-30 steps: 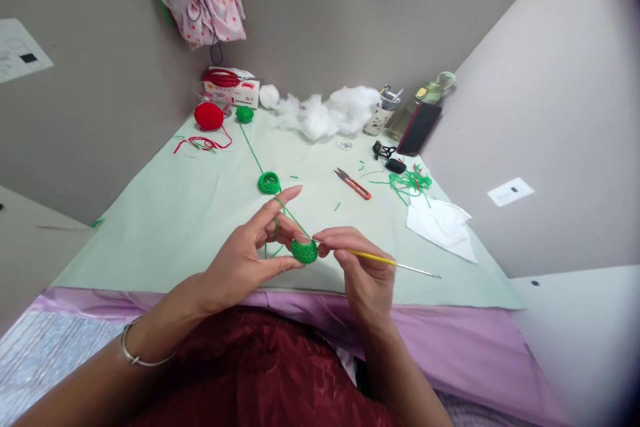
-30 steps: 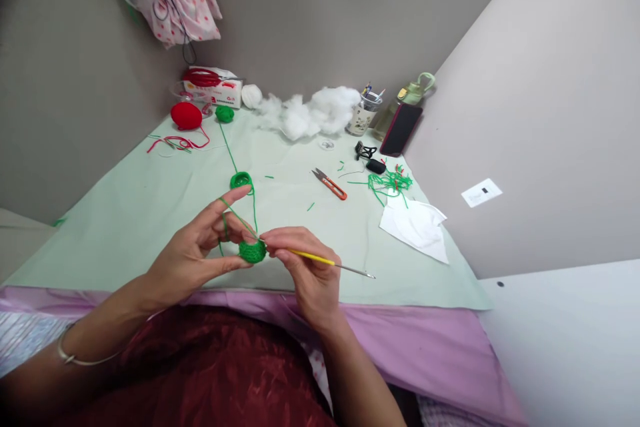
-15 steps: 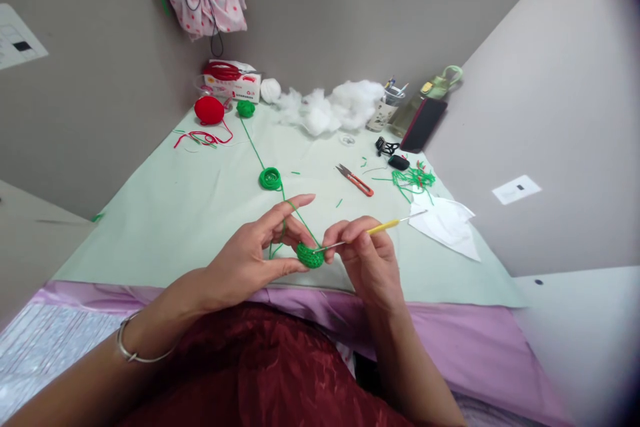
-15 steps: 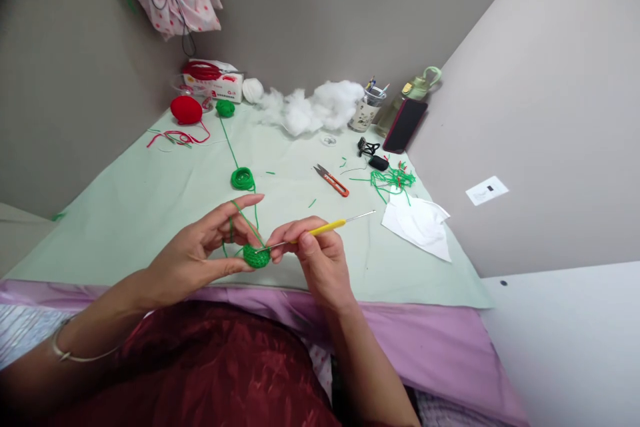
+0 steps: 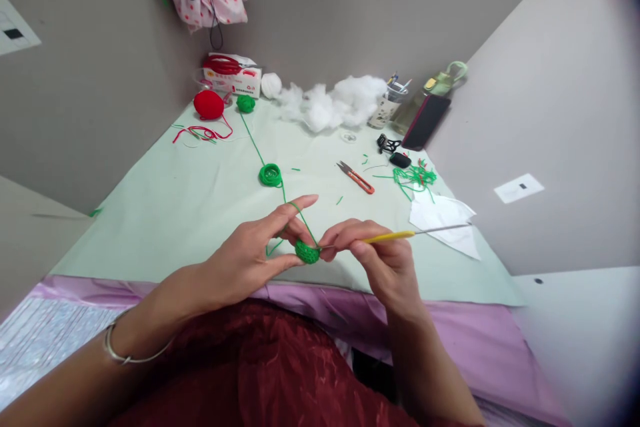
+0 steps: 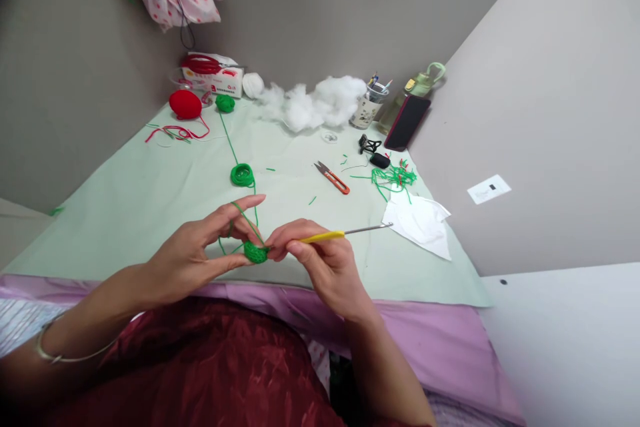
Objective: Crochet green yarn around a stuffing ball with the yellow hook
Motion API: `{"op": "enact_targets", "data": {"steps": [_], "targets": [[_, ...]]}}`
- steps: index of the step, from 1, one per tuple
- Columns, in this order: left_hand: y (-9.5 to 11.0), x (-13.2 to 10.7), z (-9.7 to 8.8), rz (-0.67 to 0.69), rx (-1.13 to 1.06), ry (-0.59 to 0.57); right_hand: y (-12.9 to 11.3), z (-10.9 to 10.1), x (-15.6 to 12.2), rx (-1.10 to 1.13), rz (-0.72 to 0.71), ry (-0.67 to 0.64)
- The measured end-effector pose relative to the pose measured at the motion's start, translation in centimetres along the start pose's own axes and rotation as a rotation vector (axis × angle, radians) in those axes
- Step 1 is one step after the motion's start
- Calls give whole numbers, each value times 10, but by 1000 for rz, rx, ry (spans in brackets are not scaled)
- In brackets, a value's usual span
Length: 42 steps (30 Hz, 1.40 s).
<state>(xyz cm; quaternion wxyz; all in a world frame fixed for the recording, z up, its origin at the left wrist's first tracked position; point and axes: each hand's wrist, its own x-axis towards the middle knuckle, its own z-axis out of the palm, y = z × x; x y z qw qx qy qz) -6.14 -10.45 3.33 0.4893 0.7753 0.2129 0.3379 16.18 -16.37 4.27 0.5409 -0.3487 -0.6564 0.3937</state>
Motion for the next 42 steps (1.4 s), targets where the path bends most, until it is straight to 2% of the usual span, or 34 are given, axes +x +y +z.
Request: {"op": "enact_targets", "data": {"steps": [3,7,10,13,16,19,21,23,24,26,28,30,32,34,37,39,42], "targets": [[1,0,2,-27,-9,28,-5,0,-2,-225,-121,-36],[5,1,12,-194,-142,206,-1,9,-10,-720,-374,3],[9,1,21,-243,-255,324,6,22,-17,-1056,-578,102],[11,1,27,-266,-394,353,12,31,-24,-1152,-653,226],[11,0,26,-369,-667,273,15,34,-28,-1040,-662,229],[10,1,23,-461,-883,190,16,33,-24,-723,-573,276],[8,1,21,-471,-940,162,13,31,-19,-504,-464,315],[7,1,20,-452,-927,140,9,29,-16,-387,-368,305],[6,1,21,-434,-889,138,7,27,-16,-381,-337,280],[6,1,23,-389,-761,185,5,25,-18,-507,-342,231],[7,1,27,-341,-633,269,6,26,-24,-767,-437,211],[9,0,31,-326,-610,324,11,28,-30,-984,-578,242],[11,0,33,-371,-715,311,16,32,-32,-999,-653,278],[11,-1,33,-458,-857,269,18,34,-30,-824,-614,315],[11,0,31,-545,-981,208,16,34,-22,-441,-418,347],[9,0,30,-544,-1002,179,13,31,-17,-263,-302,327],[6,0,29,-498,-955,169,13,27,-16,-124,-220,321]]}}
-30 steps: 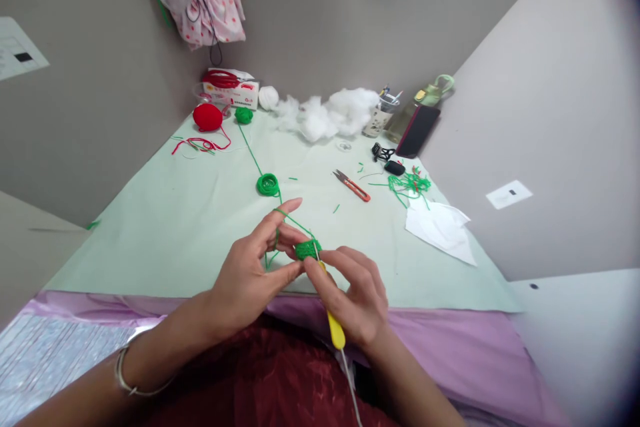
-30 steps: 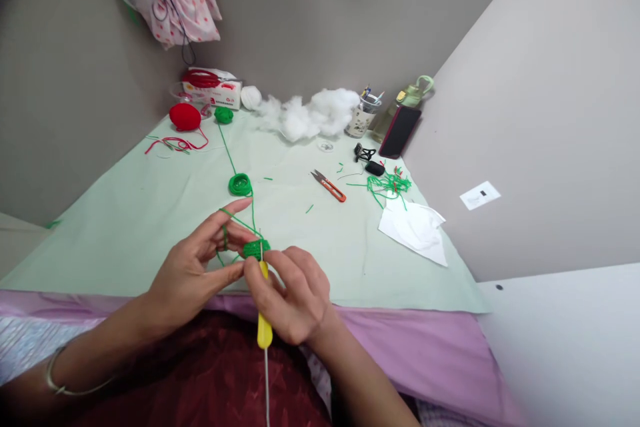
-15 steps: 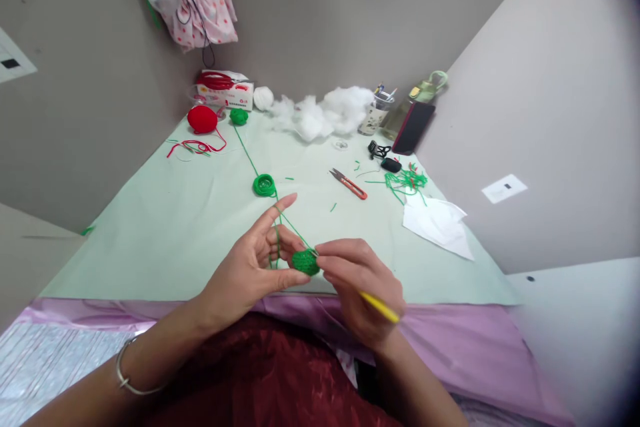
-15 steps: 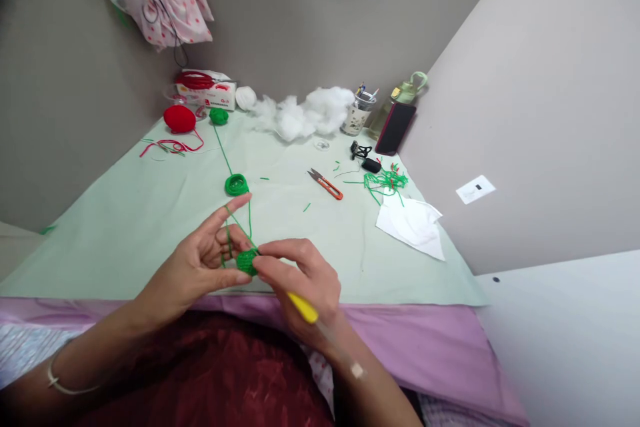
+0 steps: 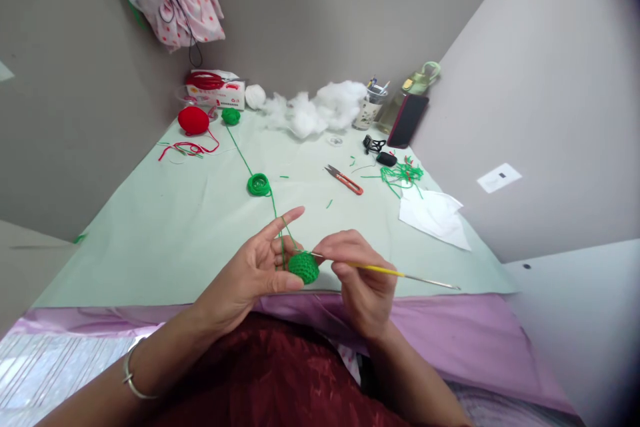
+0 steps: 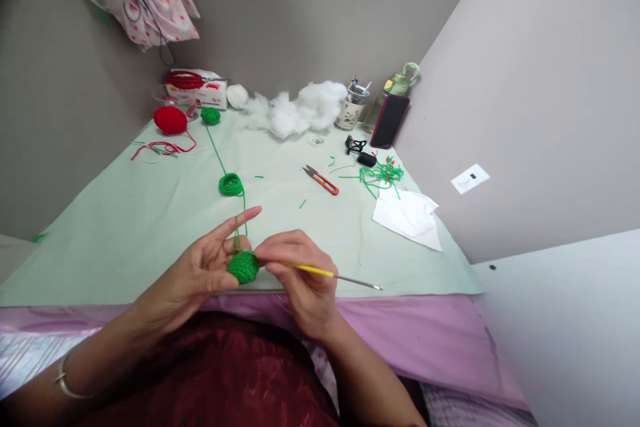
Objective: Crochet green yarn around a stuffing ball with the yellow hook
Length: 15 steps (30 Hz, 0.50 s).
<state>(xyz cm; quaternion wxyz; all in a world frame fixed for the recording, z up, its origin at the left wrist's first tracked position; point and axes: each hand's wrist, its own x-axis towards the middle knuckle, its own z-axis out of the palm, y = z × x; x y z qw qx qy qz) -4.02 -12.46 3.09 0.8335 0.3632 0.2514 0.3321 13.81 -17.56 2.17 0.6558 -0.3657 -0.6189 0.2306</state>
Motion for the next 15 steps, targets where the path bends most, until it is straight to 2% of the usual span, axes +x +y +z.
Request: {"op": "enact_targets", "data": {"steps": [4,10,15], "targets": [[3,-1,-7,106,162,-32,1,-7,-1,46,62,13],[16,-4,-21,120,374,-130,-4,-15,1,77,136,-22],[18,-6,-22,190,521,-80,-2,-15,6,297,284,2]]}}
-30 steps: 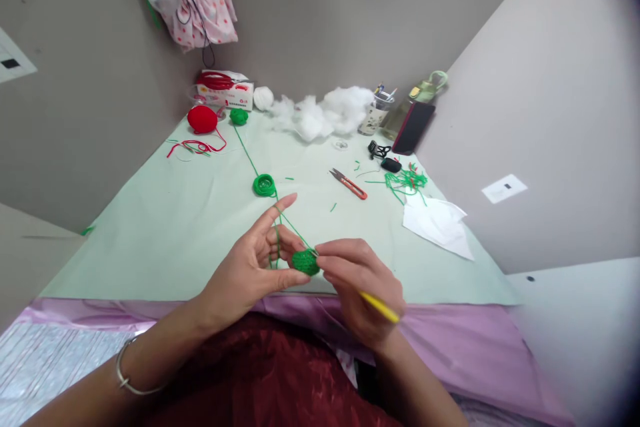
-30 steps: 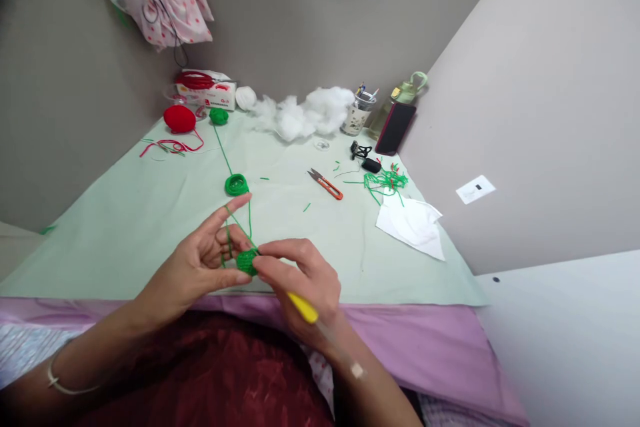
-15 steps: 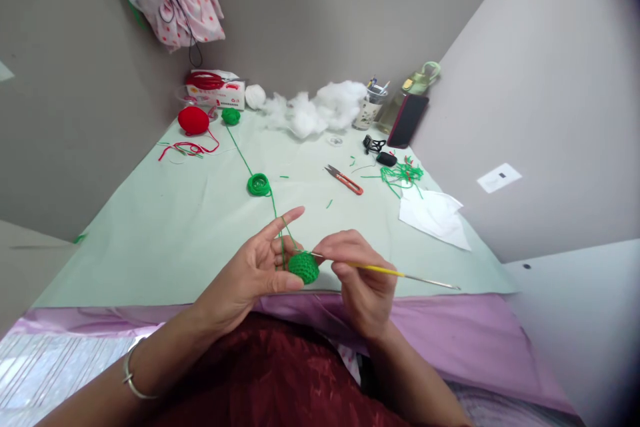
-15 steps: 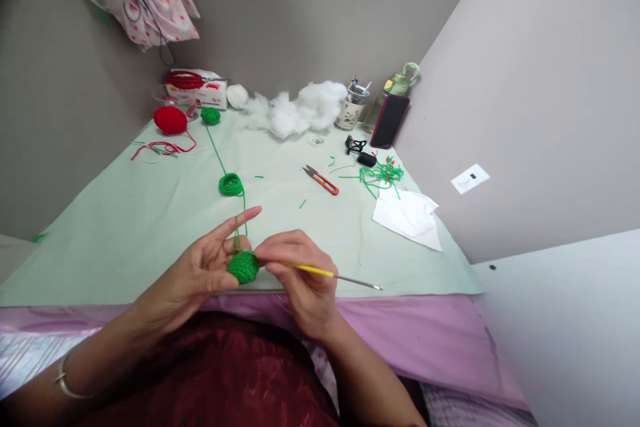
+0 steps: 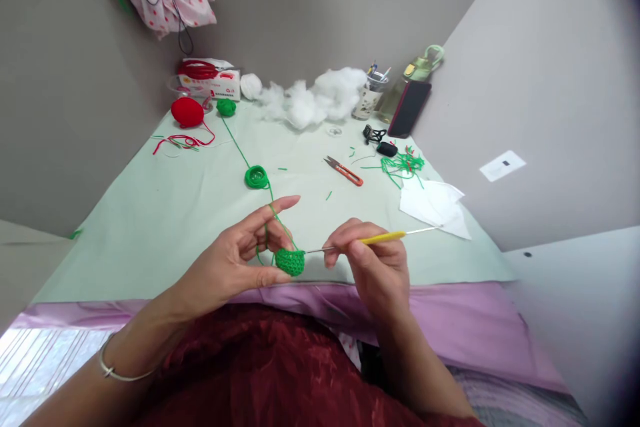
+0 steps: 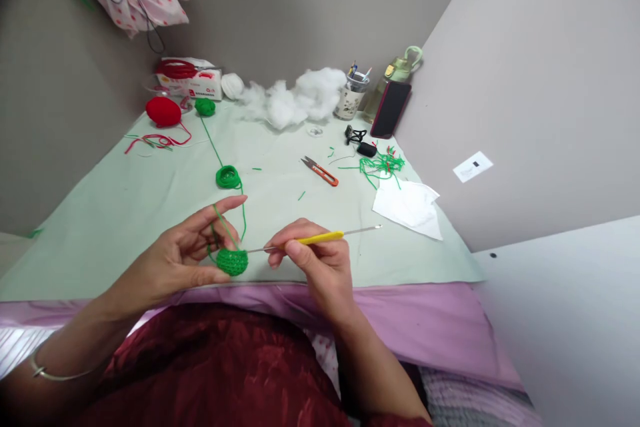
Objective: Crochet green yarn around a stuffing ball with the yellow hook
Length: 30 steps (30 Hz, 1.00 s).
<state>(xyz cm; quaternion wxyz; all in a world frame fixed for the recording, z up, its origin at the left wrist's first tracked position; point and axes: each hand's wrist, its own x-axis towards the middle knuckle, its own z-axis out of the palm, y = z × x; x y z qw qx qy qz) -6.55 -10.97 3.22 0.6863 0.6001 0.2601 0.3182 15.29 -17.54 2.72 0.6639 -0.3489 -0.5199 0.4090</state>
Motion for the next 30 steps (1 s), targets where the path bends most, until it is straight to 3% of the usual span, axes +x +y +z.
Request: {"op": "enact_targets", "data": {"steps": [2,4,6,10,13,16,19,30], "targets": [[-3,-1,5,40,40,66,2,3,0,68,95,-26],[-6,-2,12,74,53,126,4,7,-3,-2,85,-52],[-10,-1,18,84,25,166,6,11,-9,-272,-79,-39],[-15,0,26,42,-151,220,10,16,-22,-896,-551,-42],[-16,1,27,-18,-296,177,15,19,-25,-928,-656,-15],[-13,1,28,-49,-406,112,16,22,-19,-676,-506,81],[-10,1,26,-78,-441,88,11,22,-12,-437,-342,57],[-8,5,9,-73,-356,-40,7,3,-7,-121,-54,86]]}}
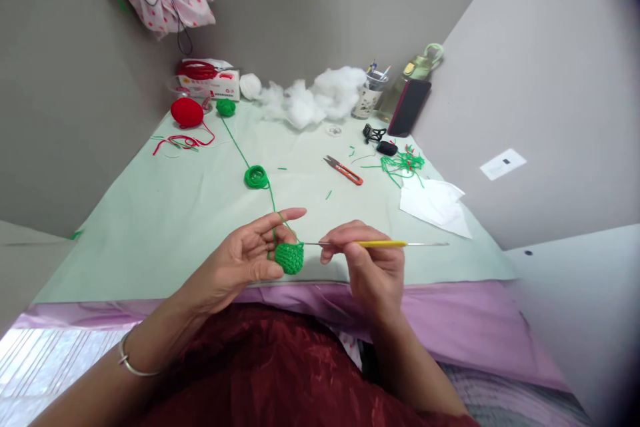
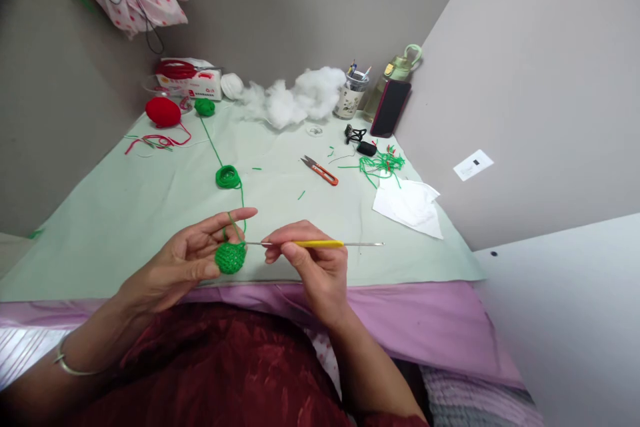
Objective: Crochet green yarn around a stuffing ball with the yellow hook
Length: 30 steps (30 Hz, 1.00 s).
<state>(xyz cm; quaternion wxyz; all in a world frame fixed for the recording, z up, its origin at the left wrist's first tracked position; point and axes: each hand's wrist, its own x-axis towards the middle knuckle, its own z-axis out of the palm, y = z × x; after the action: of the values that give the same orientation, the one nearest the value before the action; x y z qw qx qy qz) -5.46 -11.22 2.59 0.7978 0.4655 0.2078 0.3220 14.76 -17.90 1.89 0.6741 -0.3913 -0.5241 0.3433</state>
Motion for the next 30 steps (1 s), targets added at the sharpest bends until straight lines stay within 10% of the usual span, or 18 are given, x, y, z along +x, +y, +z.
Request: {"op": "enact_targets", "data": {"steps": [15,30], "targets": [[-1,0,-4,-46,69,-28,2,-1,8,307,262,36],[-5,-1,-1,-45,-26,-79,-3,8,6,364,211,1]]}}
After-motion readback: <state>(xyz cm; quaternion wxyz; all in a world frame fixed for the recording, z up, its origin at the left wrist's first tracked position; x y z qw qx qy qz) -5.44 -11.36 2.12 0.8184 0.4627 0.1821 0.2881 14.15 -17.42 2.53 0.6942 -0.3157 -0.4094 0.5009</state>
